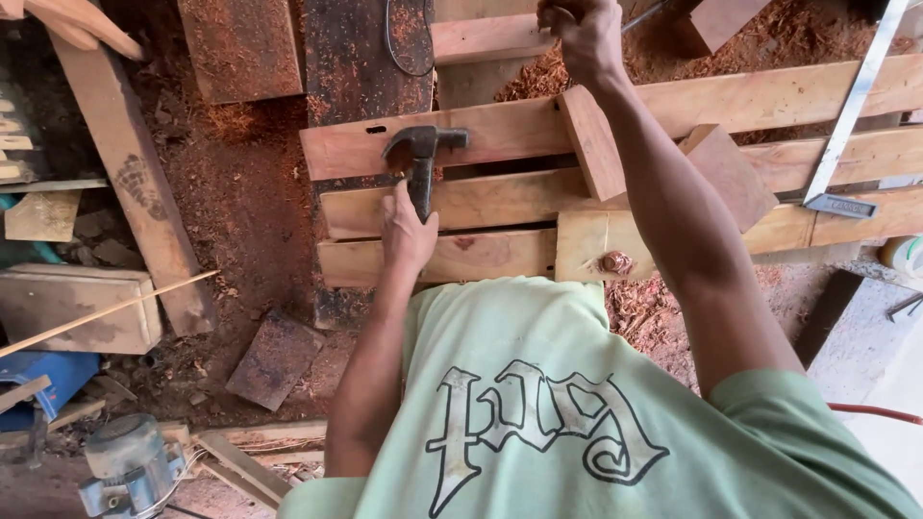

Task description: The person hammers nails into wooden planks to assemble a wooden structure. They then use a small wooden block to sand the edges of the planks.

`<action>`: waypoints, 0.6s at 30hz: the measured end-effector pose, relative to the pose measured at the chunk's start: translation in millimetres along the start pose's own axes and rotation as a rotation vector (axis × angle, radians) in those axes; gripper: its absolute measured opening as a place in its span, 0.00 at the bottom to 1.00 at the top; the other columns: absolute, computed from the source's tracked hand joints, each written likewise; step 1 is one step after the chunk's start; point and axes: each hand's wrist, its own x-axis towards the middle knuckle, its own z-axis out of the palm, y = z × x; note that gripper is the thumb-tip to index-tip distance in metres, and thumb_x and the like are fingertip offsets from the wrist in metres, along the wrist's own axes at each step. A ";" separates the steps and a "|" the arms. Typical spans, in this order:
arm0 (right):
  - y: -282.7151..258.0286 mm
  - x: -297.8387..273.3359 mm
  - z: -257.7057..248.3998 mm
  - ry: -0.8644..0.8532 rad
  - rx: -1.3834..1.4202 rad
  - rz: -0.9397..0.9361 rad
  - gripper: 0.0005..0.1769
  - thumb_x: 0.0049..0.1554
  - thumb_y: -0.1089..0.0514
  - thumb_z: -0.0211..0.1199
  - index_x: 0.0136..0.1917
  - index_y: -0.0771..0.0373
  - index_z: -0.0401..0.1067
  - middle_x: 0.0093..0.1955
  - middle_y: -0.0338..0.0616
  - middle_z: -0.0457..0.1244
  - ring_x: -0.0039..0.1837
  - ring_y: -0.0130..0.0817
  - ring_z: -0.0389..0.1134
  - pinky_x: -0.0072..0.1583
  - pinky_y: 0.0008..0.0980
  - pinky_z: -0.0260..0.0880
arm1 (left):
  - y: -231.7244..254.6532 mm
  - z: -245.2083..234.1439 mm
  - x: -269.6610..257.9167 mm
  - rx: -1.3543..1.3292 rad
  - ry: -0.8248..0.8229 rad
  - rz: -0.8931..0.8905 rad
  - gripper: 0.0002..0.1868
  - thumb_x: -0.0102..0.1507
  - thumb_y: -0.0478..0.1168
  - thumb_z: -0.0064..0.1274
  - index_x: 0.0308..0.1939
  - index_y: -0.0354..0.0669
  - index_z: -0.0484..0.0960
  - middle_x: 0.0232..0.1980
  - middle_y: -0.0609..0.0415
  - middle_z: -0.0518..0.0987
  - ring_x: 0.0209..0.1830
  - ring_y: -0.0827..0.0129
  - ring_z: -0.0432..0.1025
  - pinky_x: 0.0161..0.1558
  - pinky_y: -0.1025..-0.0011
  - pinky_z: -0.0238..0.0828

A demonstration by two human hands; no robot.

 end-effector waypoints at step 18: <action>115.5 19.7 -12.9 -0.024 -0.394 -0.194 0.18 0.61 0.76 0.48 0.56 0.68 0.76 0.47 0.54 0.73 0.27 0.23 0.54 0.24 0.25 0.51 | 125.0 -93.3 -32.2 -0.858 -0.311 0.161 0.17 0.68 0.38 0.53 0.56 0.41 0.64 0.32 0.55 0.75 0.19 0.70 0.72 0.21 0.70 0.76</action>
